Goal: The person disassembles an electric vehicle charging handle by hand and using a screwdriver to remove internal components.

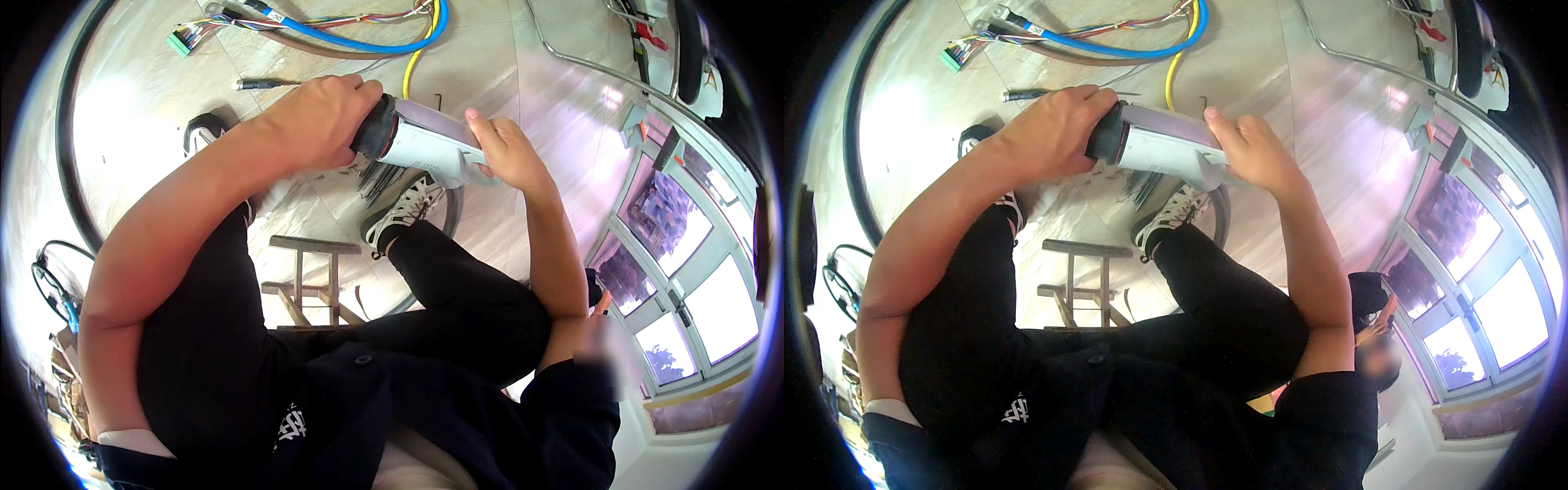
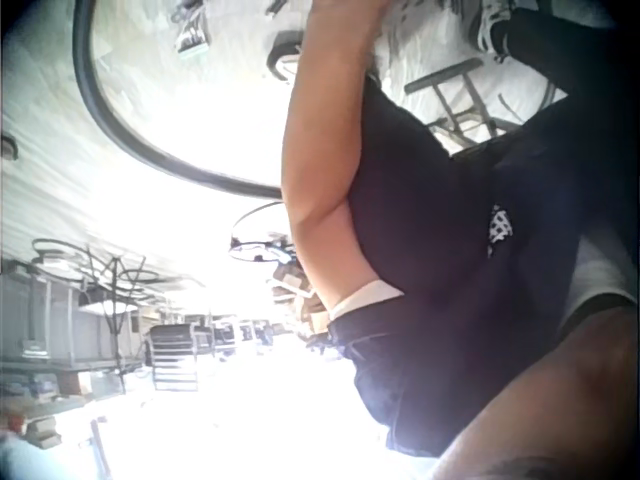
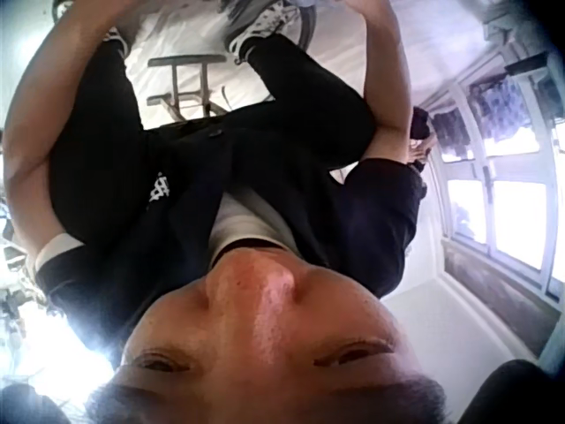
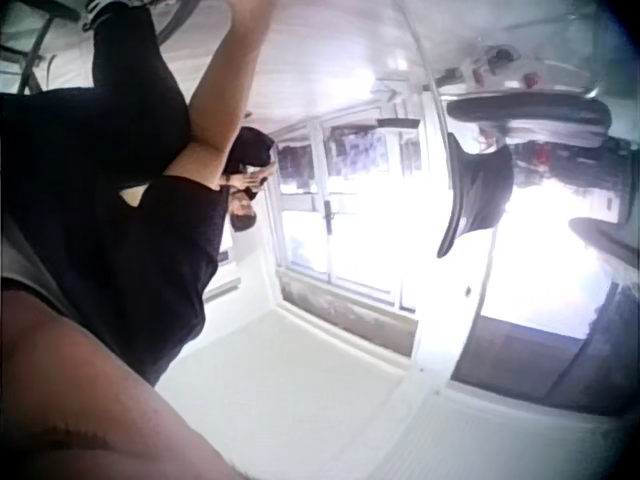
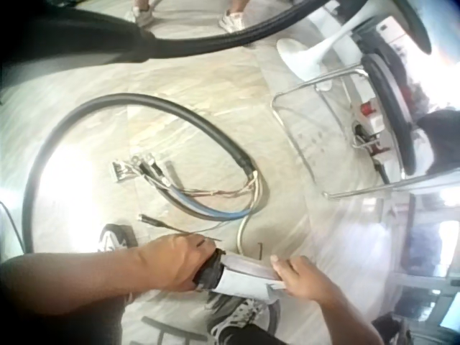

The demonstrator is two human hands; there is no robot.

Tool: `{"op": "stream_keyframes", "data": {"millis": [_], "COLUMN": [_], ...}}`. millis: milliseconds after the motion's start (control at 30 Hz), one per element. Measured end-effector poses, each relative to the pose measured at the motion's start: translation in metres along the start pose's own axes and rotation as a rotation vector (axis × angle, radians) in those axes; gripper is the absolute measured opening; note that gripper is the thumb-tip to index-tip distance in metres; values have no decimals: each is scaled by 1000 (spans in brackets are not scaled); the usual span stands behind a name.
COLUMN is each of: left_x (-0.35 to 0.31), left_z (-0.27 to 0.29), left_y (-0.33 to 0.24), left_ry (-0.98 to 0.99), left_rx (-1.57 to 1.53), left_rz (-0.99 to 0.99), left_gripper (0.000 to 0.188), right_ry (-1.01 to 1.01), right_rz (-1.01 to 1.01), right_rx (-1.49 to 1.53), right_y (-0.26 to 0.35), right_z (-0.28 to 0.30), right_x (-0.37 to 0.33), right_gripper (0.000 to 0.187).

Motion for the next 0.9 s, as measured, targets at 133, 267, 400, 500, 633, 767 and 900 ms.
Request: {"op": "stream_keyframes", "data": {"millis": [133, 267, 400, 500, 633, 767, 900], "left_x": [-2, -2, 1, -3, -5, -14, -5], "left_z": [-6, -6, -9, -10, -15, -16, -16], "left_y": [1, 6, 9, 7, 11, 6, -14], "left_ry": [-19, 58, 52, -20, -28, 78, 280], "left_rx": [7, 8, -10, -6, -16, 8, -95], "left_rz": [-6, 4, 18, -38, -37, -18, 144], "left_gripper": [56, 56, 57, 57, 56, 65, 74], "right_ry": [-24, -87, -76, -49, -101, -59, -49], "right_rz": [38, 58, 46, 12, 43, 104, 128], "right_rx": [0, 36, 25, 11, 0, -81, -58], "right_y": [-13, -12, -10, -17, -20, -15, -9], "right_z": [-12, -18, -14, -15, -20, -21, -21], "right_x": [6, 4, 4, 5, 3, -1, -14], "right_gripper": [69, 67, 68, 68, 68, 66, 63]}}
Point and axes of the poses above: each hand's wrist, its own x-axis towards the middle knuckle, its own z-axis out of the back of the hand, y = z × x, the point moved 6 cm from there along x, towards the middle knuckle, and after that the axes turned 14 degrees about -x, right-handed, at the moved point
